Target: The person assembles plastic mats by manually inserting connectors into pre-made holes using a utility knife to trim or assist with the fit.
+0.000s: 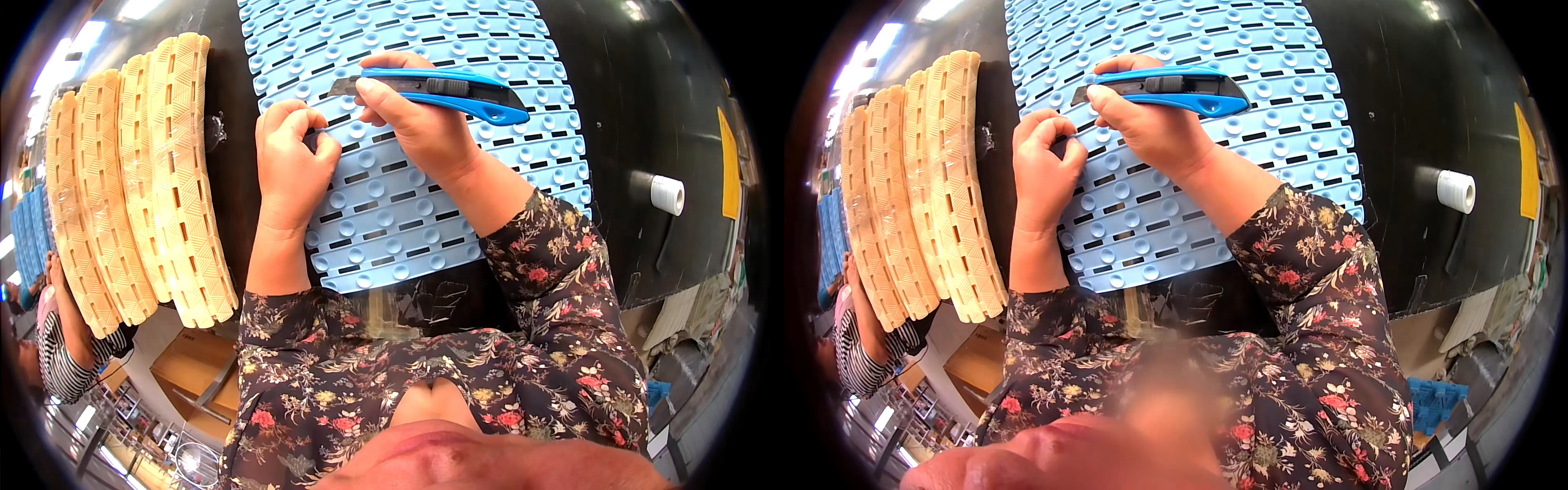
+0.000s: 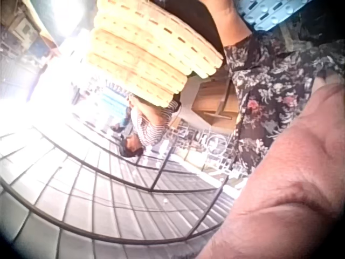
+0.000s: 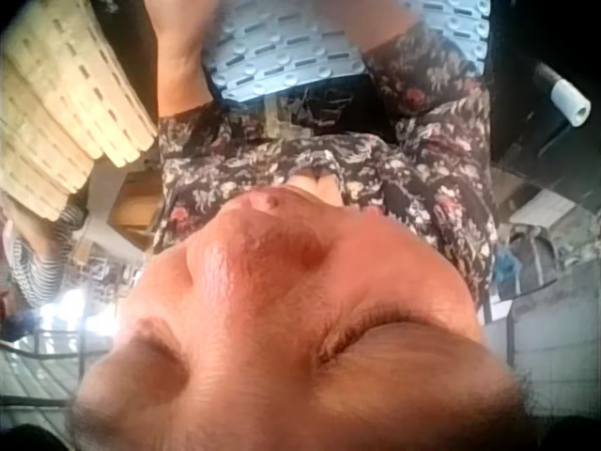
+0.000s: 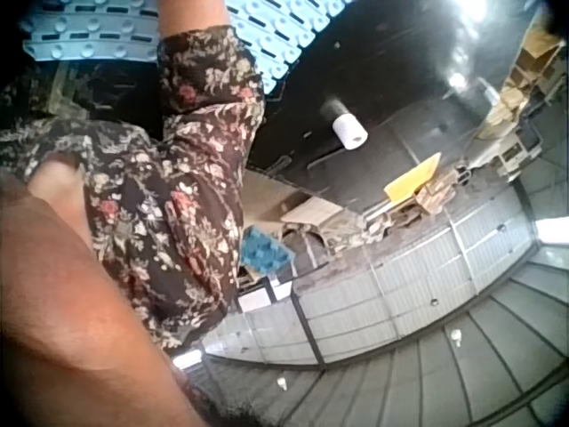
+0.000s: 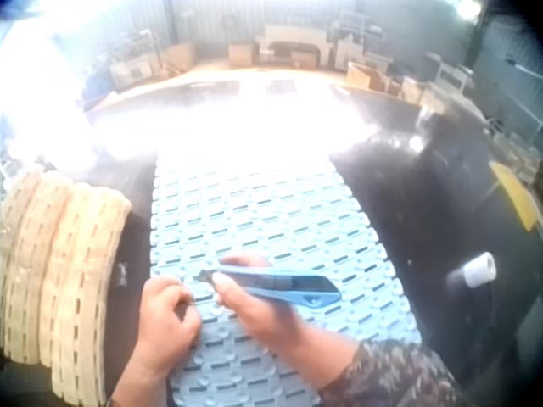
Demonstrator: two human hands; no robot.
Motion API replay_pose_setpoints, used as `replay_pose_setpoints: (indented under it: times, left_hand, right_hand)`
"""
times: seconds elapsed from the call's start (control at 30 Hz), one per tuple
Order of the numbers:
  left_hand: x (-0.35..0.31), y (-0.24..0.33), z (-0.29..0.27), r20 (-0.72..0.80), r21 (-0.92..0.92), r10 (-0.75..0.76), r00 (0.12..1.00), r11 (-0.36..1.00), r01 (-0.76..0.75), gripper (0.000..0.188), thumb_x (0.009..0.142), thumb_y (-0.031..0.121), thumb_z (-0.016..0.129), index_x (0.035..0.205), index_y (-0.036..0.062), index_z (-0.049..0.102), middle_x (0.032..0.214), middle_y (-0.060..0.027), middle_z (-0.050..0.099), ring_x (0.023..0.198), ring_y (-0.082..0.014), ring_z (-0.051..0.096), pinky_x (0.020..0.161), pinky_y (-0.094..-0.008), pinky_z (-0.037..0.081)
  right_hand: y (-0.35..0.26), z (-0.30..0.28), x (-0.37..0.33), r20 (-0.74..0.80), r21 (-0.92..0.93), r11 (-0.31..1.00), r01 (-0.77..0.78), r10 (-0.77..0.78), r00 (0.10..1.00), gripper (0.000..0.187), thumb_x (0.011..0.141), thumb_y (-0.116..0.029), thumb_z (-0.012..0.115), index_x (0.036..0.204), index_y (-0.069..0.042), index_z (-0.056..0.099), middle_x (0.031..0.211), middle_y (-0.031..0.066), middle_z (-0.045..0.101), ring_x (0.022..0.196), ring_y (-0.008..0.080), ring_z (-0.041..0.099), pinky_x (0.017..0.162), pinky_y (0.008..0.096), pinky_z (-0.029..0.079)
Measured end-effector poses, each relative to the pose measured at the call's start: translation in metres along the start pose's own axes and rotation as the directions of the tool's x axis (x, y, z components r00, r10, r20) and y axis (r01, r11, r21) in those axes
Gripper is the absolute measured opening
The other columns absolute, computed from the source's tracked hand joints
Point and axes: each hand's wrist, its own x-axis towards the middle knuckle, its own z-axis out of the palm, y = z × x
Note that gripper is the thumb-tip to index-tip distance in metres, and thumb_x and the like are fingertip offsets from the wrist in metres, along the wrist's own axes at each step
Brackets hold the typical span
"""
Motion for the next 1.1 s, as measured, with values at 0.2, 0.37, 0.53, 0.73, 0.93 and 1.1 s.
replay_pose_setpoints:
  times: [0.2, 0.37, 0.53, 0.73, 0.93, 1.1]
  left_hand:
    - [-0.004, -0.012, -0.005, 0.037, -0.136, -0.002, 0.999, 0.991, 0.007, 0.009, 0.078, 0.003, 0.072, 0.087, 0.0023, 0.072, 0.109, -0.0081, 0.067, 0.106, -0.0257, 0.063, 0.095, -0.0364, 0.050]
    - [-0.005, -0.021, -0.013, 0.066, -0.236, 0.056, 0.996, 0.971, -0.039, 0.010, 0.078, 0.002, 0.074, 0.088, 0.0015, 0.072, 0.113, -0.0085, 0.067, 0.108, -0.0241, 0.064, 0.095, -0.0340, 0.051]
    - [-0.003, -0.025, -0.017, 0.099, -0.233, 0.053, 0.994, 0.972, -0.029, 0.010, 0.078, 0.002, 0.074, 0.088, 0.0010, 0.072, 0.112, -0.0090, 0.068, 0.109, -0.0253, 0.064, 0.096, -0.0355, 0.051]
    - [-0.003, -0.025, -0.014, 0.097, -0.245, 0.072, 0.993, 0.968, -0.046, 0.010, 0.078, 0.002, 0.073, 0.088, 0.0013, 0.072, 0.112, -0.0095, 0.068, 0.110, -0.0261, 0.064, 0.096, -0.0361, 0.051]
    - [-0.003, -0.025, -0.015, 0.115, -0.250, 0.052, 0.992, 0.968, -0.022, 0.012, 0.077, -0.001, 0.071, 0.089, 0.0015, 0.073, 0.113, -0.0093, 0.068, 0.110, -0.0261, 0.064, 0.097, -0.0361, 0.051]
    - [-0.002, -0.026, -0.016, 0.113, -0.252, 0.061, 0.992, 0.967, -0.031, 0.013, 0.077, -0.002, 0.070, 0.089, 0.0014, 0.073, 0.113, -0.0093, 0.068, 0.111, -0.0262, 0.063, 0.097, -0.0362, 0.051]
  right_hand:
    - [0.001, -0.008, 0.000, 0.148, -0.219, 0.976, -0.004, 0.037, 0.988, 0.031, 0.095, -0.019, 0.072, 0.120, -0.003, 0.064, 0.092, 0.0057, 0.071, 0.078, 0.0103, 0.069, 0.070, 0.0242, 0.057]
    - [0.001, -0.006, 0.001, 0.221, -0.316, 0.948, -0.033, 0.107, 0.969, 0.027, 0.091, -0.016, 0.072, 0.112, -0.002, 0.065, 0.095, 0.0045, 0.066, 0.082, 0.0111, 0.063, 0.072, 0.0281, 0.052]
    - [-0.010, 0.002, -0.003, 0.271, -0.585, 0.793, 0.170, -0.006, 0.963, 0.027, 0.088, -0.023, 0.076, 0.110, -0.009, 0.071, 0.092, 0.0086, 0.073, 0.080, 0.0200, 0.071, 0.074, 0.0324, 0.057]
    - [-0.012, 0.001, -0.004, 0.293, -0.597, 0.781, 0.184, -0.001, 0.956, 0.027, 0.088, -0.024, 0.075, 0.111, -0.009, 0.071, 0.092, 0.0092, 0.074, 0.082, 0.0212, 0.073, 0.077, 0.0337, 0.058]
    - [-0.011, -0.001, -0.007, 0.253, -0.569, 0.815, 0.114, 0.042, 0.967, 0.027, 0.088, -0.024, 0.076, 0.109, -0.009, 0.071, 0.090, 0.0091, 0.074, 0.081, 0.0197, 0.072, 0.075, 0.0346, 0.058]
    - [-0.012, 0.002, -0.005, 0.318, -0.606, 0.762, 0.229, -0.032, 0.948, 0.026, 0.088, -0.023, 0.076, 0.109, -0.009, 0.071, 0.092, 0.0092, 0.074, 0.082, 0.0212, 0.072, 0.076, 0.0350, 0.058]
